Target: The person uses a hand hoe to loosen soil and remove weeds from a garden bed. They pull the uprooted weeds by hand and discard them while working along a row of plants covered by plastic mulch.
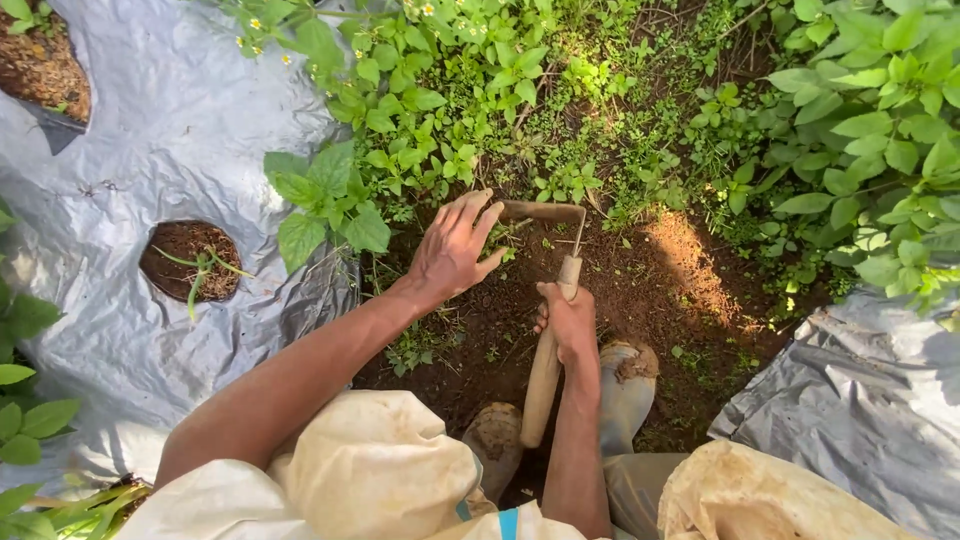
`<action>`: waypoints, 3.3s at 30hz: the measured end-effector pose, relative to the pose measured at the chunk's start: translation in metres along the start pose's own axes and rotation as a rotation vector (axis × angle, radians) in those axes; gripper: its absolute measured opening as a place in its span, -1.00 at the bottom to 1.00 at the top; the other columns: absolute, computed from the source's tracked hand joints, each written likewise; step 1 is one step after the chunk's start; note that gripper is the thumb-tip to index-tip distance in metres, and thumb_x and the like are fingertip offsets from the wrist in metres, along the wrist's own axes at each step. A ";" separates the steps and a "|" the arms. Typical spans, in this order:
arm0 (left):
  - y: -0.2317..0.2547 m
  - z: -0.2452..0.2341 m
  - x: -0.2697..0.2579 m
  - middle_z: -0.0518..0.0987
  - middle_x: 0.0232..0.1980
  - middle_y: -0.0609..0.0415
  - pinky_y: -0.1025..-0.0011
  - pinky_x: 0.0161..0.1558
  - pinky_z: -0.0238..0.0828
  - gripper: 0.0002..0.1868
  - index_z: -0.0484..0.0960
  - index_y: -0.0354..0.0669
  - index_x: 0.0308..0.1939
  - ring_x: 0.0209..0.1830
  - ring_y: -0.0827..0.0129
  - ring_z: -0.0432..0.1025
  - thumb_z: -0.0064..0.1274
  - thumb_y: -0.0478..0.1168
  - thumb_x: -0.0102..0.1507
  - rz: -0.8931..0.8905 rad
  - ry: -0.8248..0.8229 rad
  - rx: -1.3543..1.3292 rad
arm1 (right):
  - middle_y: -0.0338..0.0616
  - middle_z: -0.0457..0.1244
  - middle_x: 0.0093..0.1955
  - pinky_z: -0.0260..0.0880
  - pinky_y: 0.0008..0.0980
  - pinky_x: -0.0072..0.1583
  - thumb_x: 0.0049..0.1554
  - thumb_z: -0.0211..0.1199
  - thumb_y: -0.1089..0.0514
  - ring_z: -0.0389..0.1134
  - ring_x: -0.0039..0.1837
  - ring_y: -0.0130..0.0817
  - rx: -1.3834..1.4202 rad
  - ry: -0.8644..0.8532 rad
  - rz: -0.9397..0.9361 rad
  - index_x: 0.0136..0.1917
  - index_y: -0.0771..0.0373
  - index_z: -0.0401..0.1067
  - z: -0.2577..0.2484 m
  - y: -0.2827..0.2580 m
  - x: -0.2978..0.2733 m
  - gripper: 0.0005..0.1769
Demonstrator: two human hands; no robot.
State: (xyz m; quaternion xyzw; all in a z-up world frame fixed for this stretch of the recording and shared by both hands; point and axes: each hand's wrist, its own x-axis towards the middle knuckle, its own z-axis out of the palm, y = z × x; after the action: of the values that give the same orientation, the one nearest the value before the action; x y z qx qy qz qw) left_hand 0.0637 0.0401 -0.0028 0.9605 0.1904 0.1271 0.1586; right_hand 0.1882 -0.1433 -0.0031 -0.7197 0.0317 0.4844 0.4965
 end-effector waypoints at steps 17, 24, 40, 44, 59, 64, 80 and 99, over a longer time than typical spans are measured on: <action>-0.053 0.065 -0.059 0.60 -0.28 0.12 0.40 -0.29 0.53 -0.84 0.65 -0.04 -0.11 -0.25 0.33 0.49 -0.05 -0.17 0.39 -0.003 -0.282 0.170 | -0.29 0.12 -0.49 0.39 -0.43 -0.35 0.25 0.13 0.17 0.18 -0.47 -0.50 0.138 0.117 -0.016 -0.15 0.22 0.30 0.008 -0.013 -0.013 -0.86; -0.027 0.013 -0.053 0.65 -0.27 0.06 0.43 -0.38 0.50 -0.75 0.67 -0.07 -0.13 -0.26 0.30 0.50 -0.15 -0.17 0.44 -0.083 -0.277 0.101 | -0.23 0.20 -0.47 0.41 -0.45 -0.37 0.26 0.19 0.19 0.24 -0.48 -0.46 -0.087 0.000 -0.036 -0.10 0.28 0.38 -0.001 0.002 -0.012 -0.88; -0.023 -0.008 -0.090 0.51 0.16 -0.02 0.17 0.29 0.24 -0.74 0.48 -0.02 0.09 0.22 0.13 0.38 -0.26 -0.07 0.46 -0.140 -0.798 -0.002 | -0.26 0.13 -0.53 0.39 -0.47 -0.40 0.24 0.18 0.18 0.20 -0.51 -0.52 0.097 0.105 -0.124 -0.20 0.26 0.34 0.027 -0.022 -0.023 -0.82; -0.007 -0.059 -0.070 0.44 0.13 0.01 0.21 0.20 0.34 -0.71 0.56 -0.02 0.05 0.12 0.17 0.41 -0.15 -0.03 0.38 -0.028 -0.883 0.051 | -0.29 0.17 -0.52 0.41 -0.46 -0.42 0.24 0.17 0.17 0.21 -0.51 -0.53 -0.007 0.002 -0.012 -0.16 0.25 0.34 0.033 0.001 -0.011 -0.85; -0.006 -0.019 -0.040 0.45 0.22 -0.20 0.08 0.28 0.40 -0.57 0.51 -0.21 0.20 0.27 -0.02 0.42 0.06 -0.05 0.34 -0.069 -0.134 -0.047 | -0.28 0.12 -0.52 0.38 -0.37 -0.41 0.11 0.19 0.20 0.15 -0.52 -0.52 -0.112 -0.221 0.142 -0.13 0.32 0.36 0.013 0.006 -0.015 -0.87; 0.002 -0.013 -0.011 0.46 0.23 -0.37 -0.07 0.24 0.45 -0.33 0.38 -0.34 0.35 0.23 -0.15 0.47 0.16 0.04 0.33 -0.298 -0.160 -0.250 | -0.24 0.13 -0.54 0.38 -0.37 -0.42 0.09 0.21 0.24 0.17 -0.53 -0.50 -0.122 -0.207 0.118 -0.16 0.35 0.40 -0.002 0.003 -0.015 -0.89; -0.007 -0.030 -0.164 0.57 -0.03 -0.09 0.05 0.34 0.39 -0.87 0.65 -0.27 -0.13 0.21 0.07 0.48 0.12 -0.26 0.35 0.112 -0.545 0.151 | -0.24 0.11 -0.54 0.34 -0.33 -0.40 0.14 0.31 0.08 0.17 -0.52 -0.43 0.488 0.210 0.222 -0.21 0.21 0.27 0.097 0.033 -0.014 -0.73; 0.177 -0.289 -0.232 0.62 0.20 -0.17 0.26 -0.15 0.75 -0.53 0.52 0.02 0.38 -0.73 0.34 0.51 0.01 -0.09 0.38 -1.339 -0.246 -0.114 | -0.24 0.05 -0.50 0.10 -0.31 -0.38 0.16 0.26 0.17 0.02 -0.48 -0.41 0.047 -0.171 0.515 -0.19 0.09 0.17 0.108 0.053 -0.103 -0.74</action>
State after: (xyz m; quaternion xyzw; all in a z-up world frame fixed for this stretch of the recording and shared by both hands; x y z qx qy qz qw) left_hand -0.1749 -0.1350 0.2822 0.6332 0.7171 -0.0988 0.2739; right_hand 0.0337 -0.1345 0.0315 -0.6326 0.1830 0.6528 0.3744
